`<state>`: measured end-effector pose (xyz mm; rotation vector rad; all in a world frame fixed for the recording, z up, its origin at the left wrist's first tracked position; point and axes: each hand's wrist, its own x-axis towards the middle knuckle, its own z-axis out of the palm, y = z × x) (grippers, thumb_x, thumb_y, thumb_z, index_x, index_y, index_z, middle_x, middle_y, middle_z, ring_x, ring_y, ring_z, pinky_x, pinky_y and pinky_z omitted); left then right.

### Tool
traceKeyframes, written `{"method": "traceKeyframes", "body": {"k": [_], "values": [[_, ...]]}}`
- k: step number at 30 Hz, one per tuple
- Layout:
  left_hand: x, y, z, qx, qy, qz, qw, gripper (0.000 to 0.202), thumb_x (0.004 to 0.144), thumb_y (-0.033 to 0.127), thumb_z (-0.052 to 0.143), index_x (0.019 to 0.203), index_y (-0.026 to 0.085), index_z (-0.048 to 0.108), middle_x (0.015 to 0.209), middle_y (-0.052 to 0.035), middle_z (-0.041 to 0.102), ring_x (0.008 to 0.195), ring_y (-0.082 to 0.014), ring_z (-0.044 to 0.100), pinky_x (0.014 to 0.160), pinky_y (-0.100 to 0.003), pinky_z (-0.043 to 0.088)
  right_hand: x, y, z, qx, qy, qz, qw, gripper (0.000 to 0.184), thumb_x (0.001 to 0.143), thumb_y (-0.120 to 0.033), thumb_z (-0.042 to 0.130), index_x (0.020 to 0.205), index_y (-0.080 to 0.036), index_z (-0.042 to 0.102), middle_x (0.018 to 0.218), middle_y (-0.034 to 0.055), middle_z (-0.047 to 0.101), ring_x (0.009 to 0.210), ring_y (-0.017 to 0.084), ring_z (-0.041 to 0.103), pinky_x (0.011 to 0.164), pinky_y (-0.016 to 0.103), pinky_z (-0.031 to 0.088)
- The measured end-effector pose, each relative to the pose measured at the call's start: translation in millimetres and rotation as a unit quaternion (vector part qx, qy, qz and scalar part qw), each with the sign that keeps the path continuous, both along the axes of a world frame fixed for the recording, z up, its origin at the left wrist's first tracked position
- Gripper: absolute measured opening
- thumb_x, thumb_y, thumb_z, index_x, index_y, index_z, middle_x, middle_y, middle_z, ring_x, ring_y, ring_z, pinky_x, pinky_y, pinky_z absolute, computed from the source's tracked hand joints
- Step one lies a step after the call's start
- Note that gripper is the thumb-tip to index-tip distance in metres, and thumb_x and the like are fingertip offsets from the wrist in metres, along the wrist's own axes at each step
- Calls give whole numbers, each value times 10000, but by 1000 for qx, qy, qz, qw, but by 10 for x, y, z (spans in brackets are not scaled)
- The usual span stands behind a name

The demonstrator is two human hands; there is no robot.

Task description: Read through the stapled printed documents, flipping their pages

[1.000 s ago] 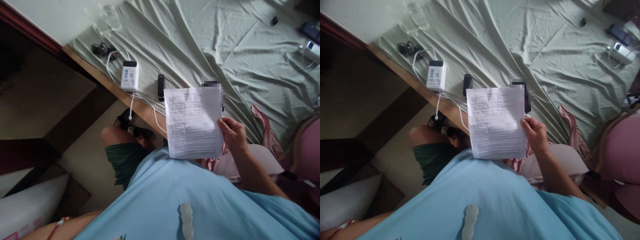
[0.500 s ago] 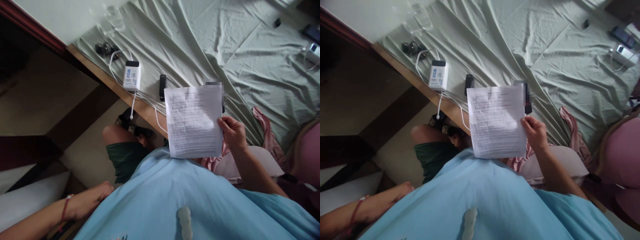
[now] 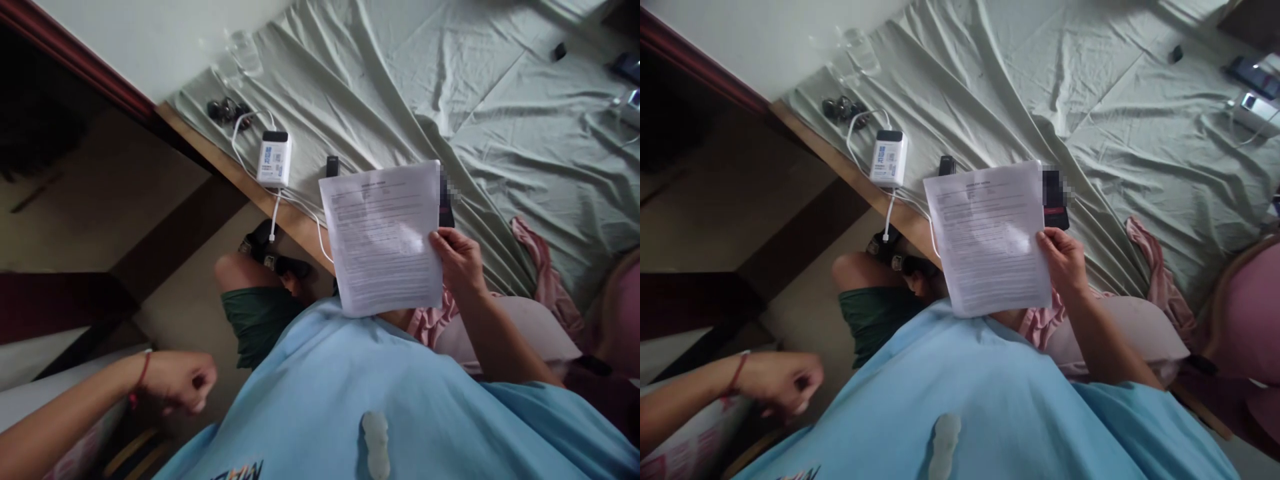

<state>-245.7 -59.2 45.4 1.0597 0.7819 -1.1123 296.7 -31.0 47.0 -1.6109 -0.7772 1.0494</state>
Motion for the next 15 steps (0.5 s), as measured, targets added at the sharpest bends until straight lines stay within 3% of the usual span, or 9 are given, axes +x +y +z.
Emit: {"method": "traceKeyframes", "body": {"k": [1,2,4,5,9,11,12,13,15], "values": [[38,115,-29,118,-27,25,992,91,603,286,628,608,196,628,608,9,648,540,-161,546,506,-221,386,-39,34,18,7,5,-4,1000,340,744,-526,772,860,-213,710,688,-16,626,555,108,483,526,250,387],[122,234,-37,258,-66,71,961,161,698,328,586,642,195,657,643,-3,661,620,-168,575,598,-233,423,-79,71,35,15,14,-8,1000,345,737,-530,774,854,-213,705,688,-16,622,556,107,480,528,249,390],[413,456,3,444,-98,167,875,365,811,505,553,689,180,665,686,-34,666,672,-179,593,645,-247,452,-158,151,60,30,36,-18,999,347,718,-530,779,841,-215,696,688,-18,614,563,104,476,534,247,394],[603,548,38,493,-112,215,835,426,844,566,544,765,175,695,748,-47,682,696,-178,602,642,-243,461,-195,190,65,36,48,-22,998,344,710,-526,780,836,-218,692,688,-20,610,568,103,476,539,246,396],[1426,773,106,522,-207,425,710,519,939,618,538,1063,151,729,836,-61,668,643,-132,584,606,-241,497,-318,308,-1,37,72,-22,996,341,688,-522,771,811,-223,664,682,-26,595,586,106,477,548,239,392],[1768,852,56,466,-262,566,627,538,939,653,539,1058,157,712,1006,-101,687,789,-156,620,602,-235,500,-353,337,-85,37,61,-14,997,343,701,-532,752,810,-220,659,675,-27,591,581,107,472,543,238,388],[1911,896,17,422,-273,622,601,584,912,706,541,1066,165,696,1044,-110,690,804,-168,628,555,-232,472,-363,345,-136,40,53,-11,998,340,713,-533,744,815,-219,662,674,-28,592,577,107,470,539,238,387],[2034,943,-25,387,-286,654,584,649,885,768,514,1051,163,683,983,-112,686,762,-173,619,513,-237,440,-366,350,-188,46,47,-9,998,334,727,-530,738,820,-217,667,673,-29,594,571,105,469,535,237,384],[2223,1044,-104,367,-300,651,593,682,893,802,443,976,161,661,829,-94,650,686,-175,587,474,-250,373,-360,351,-294,61,41,-8,997,312,755,-514,733,830,-217,675,676,-33,597,562,102,467,531,234,375]]}}
